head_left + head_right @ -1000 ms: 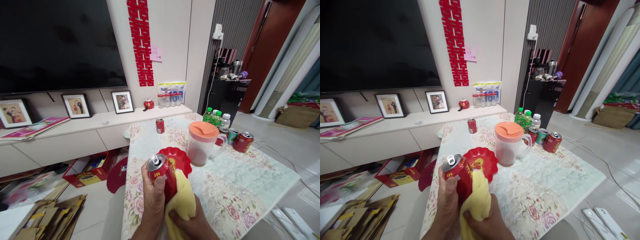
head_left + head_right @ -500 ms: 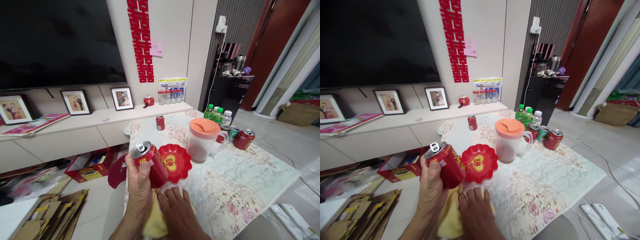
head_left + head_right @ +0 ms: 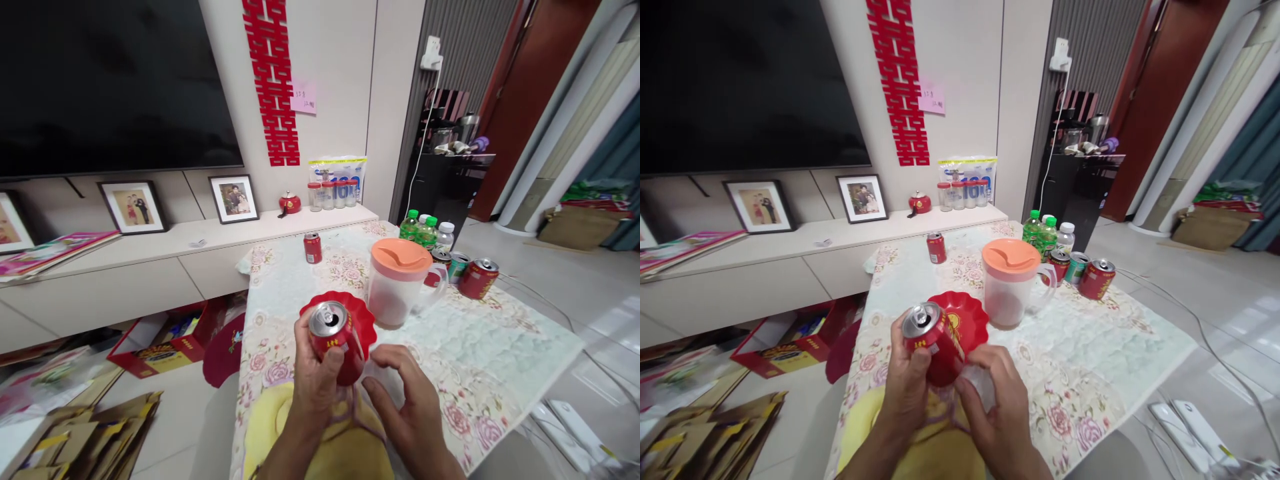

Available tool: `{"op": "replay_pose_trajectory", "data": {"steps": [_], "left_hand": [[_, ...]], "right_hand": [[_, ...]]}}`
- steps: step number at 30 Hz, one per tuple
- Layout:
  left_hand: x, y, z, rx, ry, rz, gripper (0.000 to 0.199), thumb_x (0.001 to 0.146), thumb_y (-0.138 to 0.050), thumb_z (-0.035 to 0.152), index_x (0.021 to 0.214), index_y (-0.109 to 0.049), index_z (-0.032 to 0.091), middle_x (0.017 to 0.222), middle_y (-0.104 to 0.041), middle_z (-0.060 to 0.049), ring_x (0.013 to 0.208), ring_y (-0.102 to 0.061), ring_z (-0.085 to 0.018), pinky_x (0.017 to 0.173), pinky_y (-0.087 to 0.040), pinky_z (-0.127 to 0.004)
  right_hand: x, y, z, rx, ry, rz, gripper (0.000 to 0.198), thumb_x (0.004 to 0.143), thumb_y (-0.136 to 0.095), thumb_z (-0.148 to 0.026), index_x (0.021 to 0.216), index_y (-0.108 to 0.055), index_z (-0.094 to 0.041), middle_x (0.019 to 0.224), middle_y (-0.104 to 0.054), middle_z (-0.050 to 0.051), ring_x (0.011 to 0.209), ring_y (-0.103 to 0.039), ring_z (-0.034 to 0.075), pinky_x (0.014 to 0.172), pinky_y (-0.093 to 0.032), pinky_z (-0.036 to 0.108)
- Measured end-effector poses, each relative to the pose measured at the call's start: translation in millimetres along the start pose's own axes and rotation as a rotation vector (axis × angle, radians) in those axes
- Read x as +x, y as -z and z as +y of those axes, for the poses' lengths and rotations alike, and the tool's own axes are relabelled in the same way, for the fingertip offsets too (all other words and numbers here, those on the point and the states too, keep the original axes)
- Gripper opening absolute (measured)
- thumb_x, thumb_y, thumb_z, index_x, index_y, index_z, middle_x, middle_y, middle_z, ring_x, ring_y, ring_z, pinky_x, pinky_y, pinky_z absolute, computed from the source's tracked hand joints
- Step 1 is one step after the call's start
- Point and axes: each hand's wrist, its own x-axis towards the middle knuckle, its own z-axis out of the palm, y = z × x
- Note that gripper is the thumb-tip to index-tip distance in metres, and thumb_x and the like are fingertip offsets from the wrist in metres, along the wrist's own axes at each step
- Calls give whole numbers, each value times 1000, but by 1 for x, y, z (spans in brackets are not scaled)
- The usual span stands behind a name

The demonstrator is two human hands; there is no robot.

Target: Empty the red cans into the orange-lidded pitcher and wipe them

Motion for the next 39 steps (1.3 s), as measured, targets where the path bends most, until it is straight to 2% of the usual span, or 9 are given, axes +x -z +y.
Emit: {"op": "replay_pose_trajectory", "data": {"steps": [3, 8, 14, 18, 23, 26, 29, 33, 39], "left_hand": [[-6, -2, -6, -9, 19, -146, 90, 69, -89, 76, 135, -59, 23, 126, -72, -11, 111, -71, -29, 102, -55, -41], [-14, -6, -11, -34, 47, -236, 88, 69, -88, 77, 132, -64, 22, 126, -73, -12, 118, -71, -35, 106, -55, -45], [-20, -6, -11, 19, 137, -315, 90, 67, -86, 81, 133, -70, 21, 137, -72, -13, 128, -67, -40, 114, -52, -47], [-29, -5, -27, -140, 206, -413, 110, 67, -85, 84, 156, -53, 29, 155, -62, -14, 146, -56, -44, 120, -49, -51], [-34, 2, -49, -10, 135, -582, 78, 93, -73, 65, 157, -50, 27, 148, -62, -18, 128, -65, -35, 110, -52, -50], [-35, 6, -54, 134, 105, -612, 62, 97, -70, 47, 153, -54, 26, 136, -66, -15, 113, -67, -28, 104, -53, -46], [-35, 7, -54, 211, 107, -617, 57, 93, -68, 34, 149, -59, 26, 127, -68, -12, 108, -67, -25, 101, -53, -45], [-34, 5, -51, 246, 107, -639, 55, 86, -69, 28, 141, -66, 24, 115, -71, -10, 106, -69, -26, 98, -56, -42], [-33, 4, -53, 266, 94, -667, 61, 77, -71, 18, 136, -70, 28, 110, -73, -6, 100, -72, -25, 94, -58, -39]], "right_hand": [[-3, -5, 5, -61, 9, 23, 70, 97, -72, -34, 161, -44, -25, 148, -65, 15, 132, -66, 31, 105, -61, 45], [-12, -14, 5, 11, -127, -92, 102, 91, -71, -23, 174, -12, -35, 166, -54, 12, 149, -58, 34, 115, -57, 54], [-17, -12, 5, 111, -374, -140, 109, 84, -79, -24, 175, -18, -26, 169, -53, 15, 153, -54, 36, 122, -50, 56], [-18, 0, 2, 211, -471, -37, 111, 80, -87, -38, 173, -29, -26, 169, -53, 13, 153, -53, 37, 125, -46, 54], [-16, 35, -13, 228, -625, 136, 108, 82, -87, -44, 173, -31, -29, 172, -49, 11, 158, -46, 36, 124, -46, 50], [-9, 59, -10, 156, -645, 323, 113, 79, -91, -47, 173, -30, -35, 173, -48, 10, 158, -47, 37, 122, -48, 51], [6, 81, 18, 54, -580, 465, 125, 73, -94, -50, 175, -25, -29, 170, -50, 16, 153, -52, 40, 119, -50, 54], [29, 105, 80, -87, -572, 506, 131, 68, -92, -55, 175, -23, -22, 174, -42, 21, 151, -53, 40, 119, -49, 57], [53, 119, 149, -260, -587, 531, 133, 62, -86, -57, 173, -27, -13, 168, -47, 26, 146, -56, 43, 118, -47, 57]]}}
